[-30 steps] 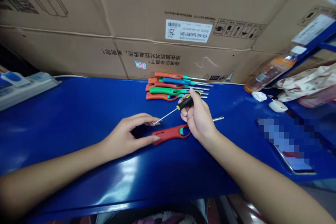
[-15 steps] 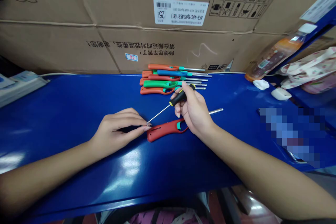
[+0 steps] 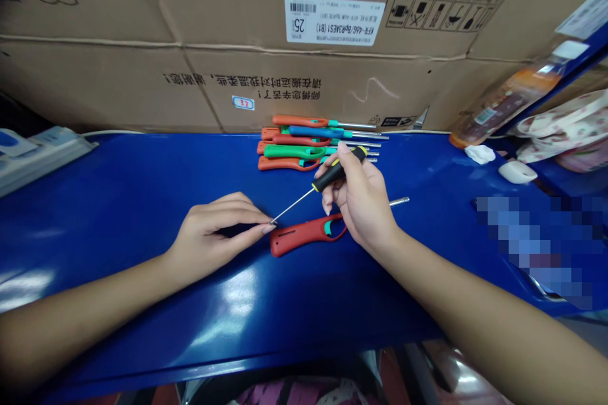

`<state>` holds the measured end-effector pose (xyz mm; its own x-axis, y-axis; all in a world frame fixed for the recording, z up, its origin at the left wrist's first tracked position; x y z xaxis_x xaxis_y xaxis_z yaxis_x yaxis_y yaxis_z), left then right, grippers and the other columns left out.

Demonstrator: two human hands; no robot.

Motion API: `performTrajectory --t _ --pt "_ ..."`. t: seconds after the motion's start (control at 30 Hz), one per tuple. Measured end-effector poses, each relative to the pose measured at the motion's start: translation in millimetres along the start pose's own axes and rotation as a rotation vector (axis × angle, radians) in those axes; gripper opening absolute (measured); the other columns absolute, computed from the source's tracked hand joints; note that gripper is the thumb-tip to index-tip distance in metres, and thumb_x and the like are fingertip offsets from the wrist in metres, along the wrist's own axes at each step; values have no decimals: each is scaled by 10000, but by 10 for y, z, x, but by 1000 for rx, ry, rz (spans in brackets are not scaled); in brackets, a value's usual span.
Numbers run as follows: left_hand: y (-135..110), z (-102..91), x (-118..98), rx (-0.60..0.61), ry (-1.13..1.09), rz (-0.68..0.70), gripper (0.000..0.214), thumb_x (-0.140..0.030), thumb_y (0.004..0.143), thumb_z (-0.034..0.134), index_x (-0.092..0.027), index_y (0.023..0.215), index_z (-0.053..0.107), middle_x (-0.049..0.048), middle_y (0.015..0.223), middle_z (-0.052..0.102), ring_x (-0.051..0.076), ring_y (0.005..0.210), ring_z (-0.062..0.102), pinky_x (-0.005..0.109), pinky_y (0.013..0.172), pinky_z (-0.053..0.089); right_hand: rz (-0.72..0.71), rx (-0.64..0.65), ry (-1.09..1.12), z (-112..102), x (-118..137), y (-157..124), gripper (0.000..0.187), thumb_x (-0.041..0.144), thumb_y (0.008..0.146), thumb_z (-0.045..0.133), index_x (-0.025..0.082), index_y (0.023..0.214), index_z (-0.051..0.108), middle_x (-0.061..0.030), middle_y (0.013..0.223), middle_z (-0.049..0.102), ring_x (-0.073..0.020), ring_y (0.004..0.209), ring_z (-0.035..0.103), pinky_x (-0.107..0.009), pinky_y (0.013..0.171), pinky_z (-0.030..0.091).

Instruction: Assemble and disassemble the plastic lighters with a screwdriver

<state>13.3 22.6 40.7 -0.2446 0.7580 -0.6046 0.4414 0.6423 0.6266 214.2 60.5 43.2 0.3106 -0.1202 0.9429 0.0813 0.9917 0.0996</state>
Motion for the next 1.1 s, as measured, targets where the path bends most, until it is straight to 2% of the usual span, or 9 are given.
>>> performTrajectory --t 0.3,0.47,0.53,0.67,0.87,0.93,1.0,1.1 --pt "-15 -7 47 -23 15 -71 37 -205 880 747 -188 883 780 44 831 783 165 766 696 309 733 571 -220 104 -129 63 196 -185 273 510 874 715 260 976 675 1 809 712 -94 433 562 -251 389 503" --pt "-10 -7 58 -34 17 -95 55 -224 889 737 -190 878 779 46 830 779 163 759 695 302 725 567 -228 123 -125 87 203 -243 216 423 876 732 275 1015 659 -6 850 729 -111 471 598 -276 442 542" --pt "-6 -5 59 -32 21 -102 69 -232 896 728 -190 875 778 49 829 777 164 755 693 302 720 565 -224 139 -107 91 202 -240 273 392 845 763 293 1073 650 -8 880 737 -123 492 616 -291 467 556" --pt "0 4 43 -19 20 -90 61 -221 894 727 -187 869 770 47 830 778 164 760 690 302 732 562 -266 137 -96 95 241 -259 497 321 800 802 396 1234 571 23 923 753 -122 471 606 -291 451 544" --pt "7 59 29 67 17 -60 47 -211 901 720 -181 897 756 37 867 786 160 800 693 303 781 553 -332 132 -164 137 267 -360 577 254 815 794 439 1290 522 32 915 756 -117 461 596 -276 416 502" --pt "6 90 36 118 25 -60 117 -260 885 746 -189 978 752 45 933 788 173 858 703 316 824 558 -352 126 -170 133 260 -375 590 244 808 799 449 1288 523 38 914 753 -112 463 592 -269 410 491" --pt "-4 122 42 174 37 -58 293 -337 851 783 -198 1104 732 64 1026 779 198 940 704 346 882 559 -381 120 -175 123 263 -378 585 235 796 807 448 1273 543 36 902 748 -122 493 614 -259 401 477" --pt "-32 161 39 248 58 -42 457 -426 835 783 -206 1225 688 86 1106 756 226 1001 690 388 928 549 -449 146 -229 134 297 -386 558 208 811 785 429 1266 549 22 907 733 -154 626 689 -251 439 503"
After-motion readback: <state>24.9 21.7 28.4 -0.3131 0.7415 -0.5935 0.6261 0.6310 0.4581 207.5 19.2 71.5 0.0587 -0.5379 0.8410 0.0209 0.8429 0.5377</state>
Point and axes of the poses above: each hand's wrist, its own y-axis towards the middle knuckle, its own z-axis out of the palm, x = y × z, the point moved 6 cm from there along y, towards the middle knuckle
